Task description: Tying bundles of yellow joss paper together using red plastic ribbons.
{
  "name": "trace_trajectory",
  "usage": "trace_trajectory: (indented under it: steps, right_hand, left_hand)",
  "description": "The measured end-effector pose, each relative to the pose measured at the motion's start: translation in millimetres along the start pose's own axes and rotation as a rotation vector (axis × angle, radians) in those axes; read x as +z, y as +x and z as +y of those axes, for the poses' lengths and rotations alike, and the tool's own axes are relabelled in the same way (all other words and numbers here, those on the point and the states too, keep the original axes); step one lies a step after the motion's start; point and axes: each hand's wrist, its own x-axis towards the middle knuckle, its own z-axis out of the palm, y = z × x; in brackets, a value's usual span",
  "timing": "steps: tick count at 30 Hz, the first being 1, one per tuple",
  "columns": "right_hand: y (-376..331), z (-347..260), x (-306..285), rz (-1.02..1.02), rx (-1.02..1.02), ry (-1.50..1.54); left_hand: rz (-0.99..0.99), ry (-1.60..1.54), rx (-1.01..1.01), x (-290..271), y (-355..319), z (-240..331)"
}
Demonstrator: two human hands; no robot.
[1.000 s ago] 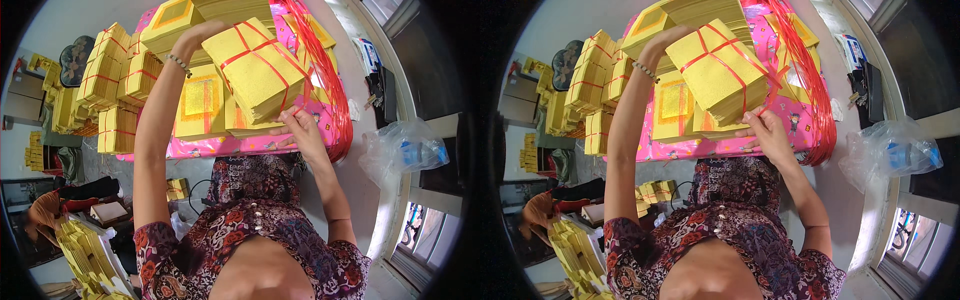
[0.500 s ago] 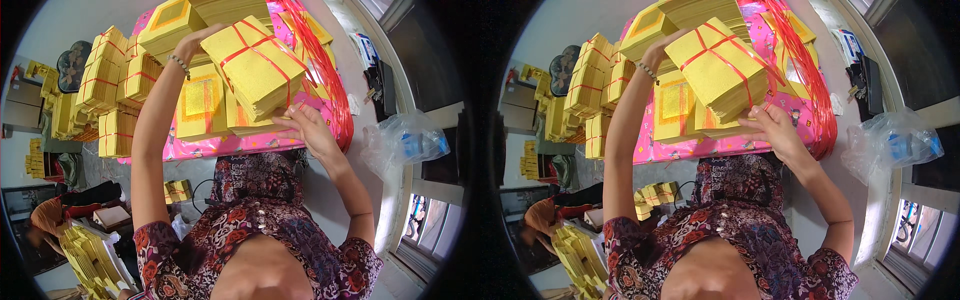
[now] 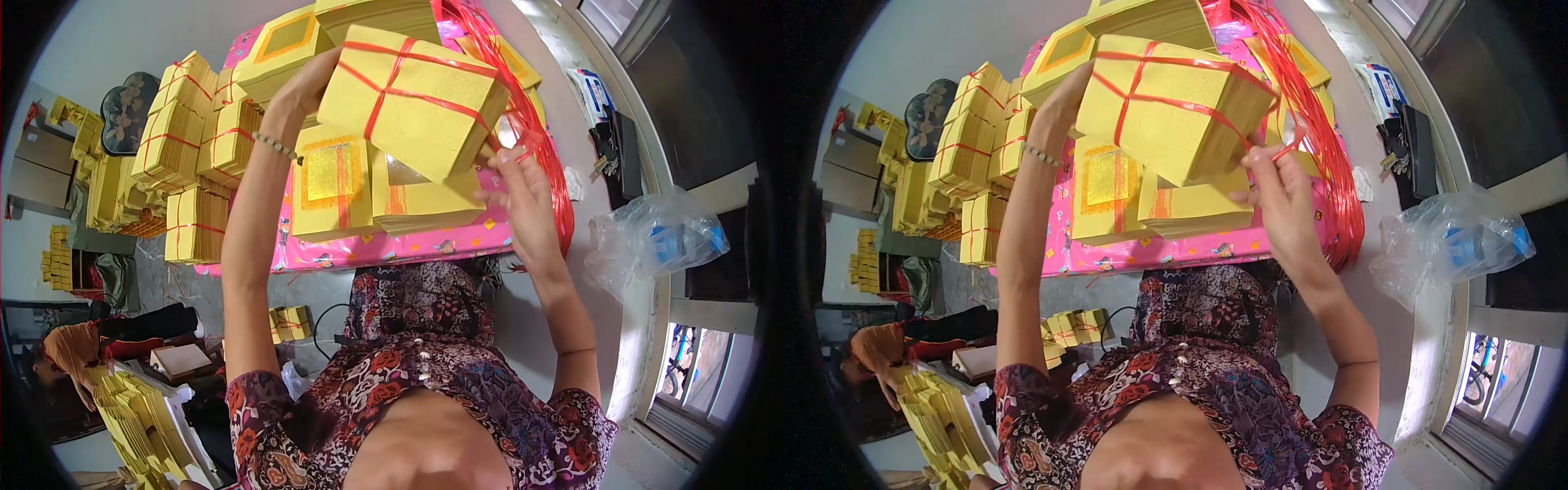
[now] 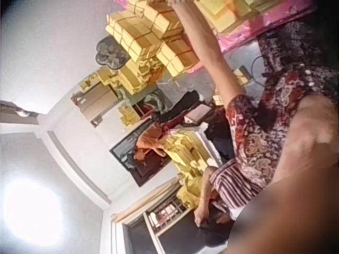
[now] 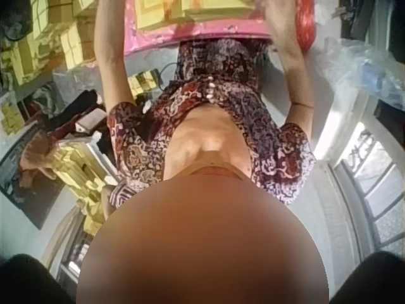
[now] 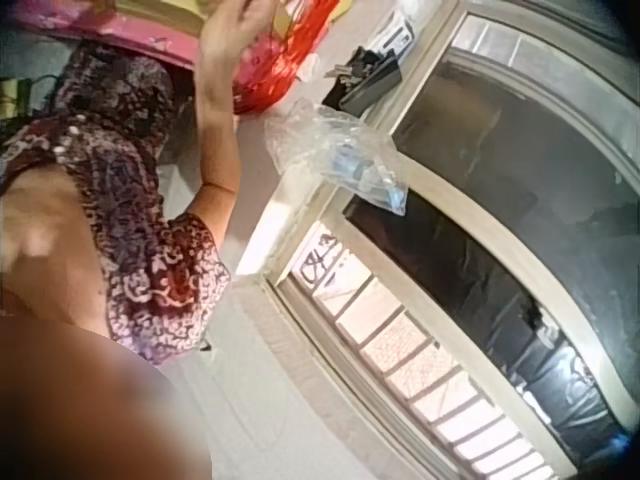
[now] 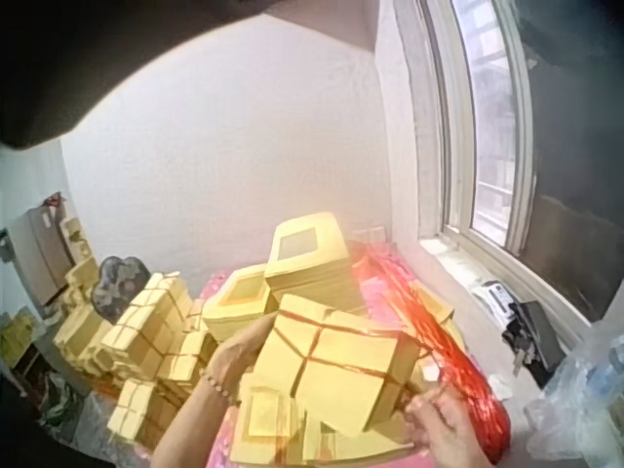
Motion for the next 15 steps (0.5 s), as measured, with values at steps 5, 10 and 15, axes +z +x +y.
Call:
trace_trajectory:
  steps: [5, 10, 15]
  right_hand:
    - [42.2, 1.9, 0.8, -0.014, -0.327, -0.012]
    - [78.3, 43.7, -4.9, -0.072, -0.540, -0.123]
    - [89.0, 46.0, -8.9, -0.198, -0.587, 0.032]
  left_hand:
    - [0.067, -0.342, 0.188, 10.9, -17.6, -17.6]
    - [-0.109, -0.519, 0.469, -1.5, -7.6, -51.2]
    - [-0.001, -0.597, 0.550, 13.4, -12.2, -66.5]
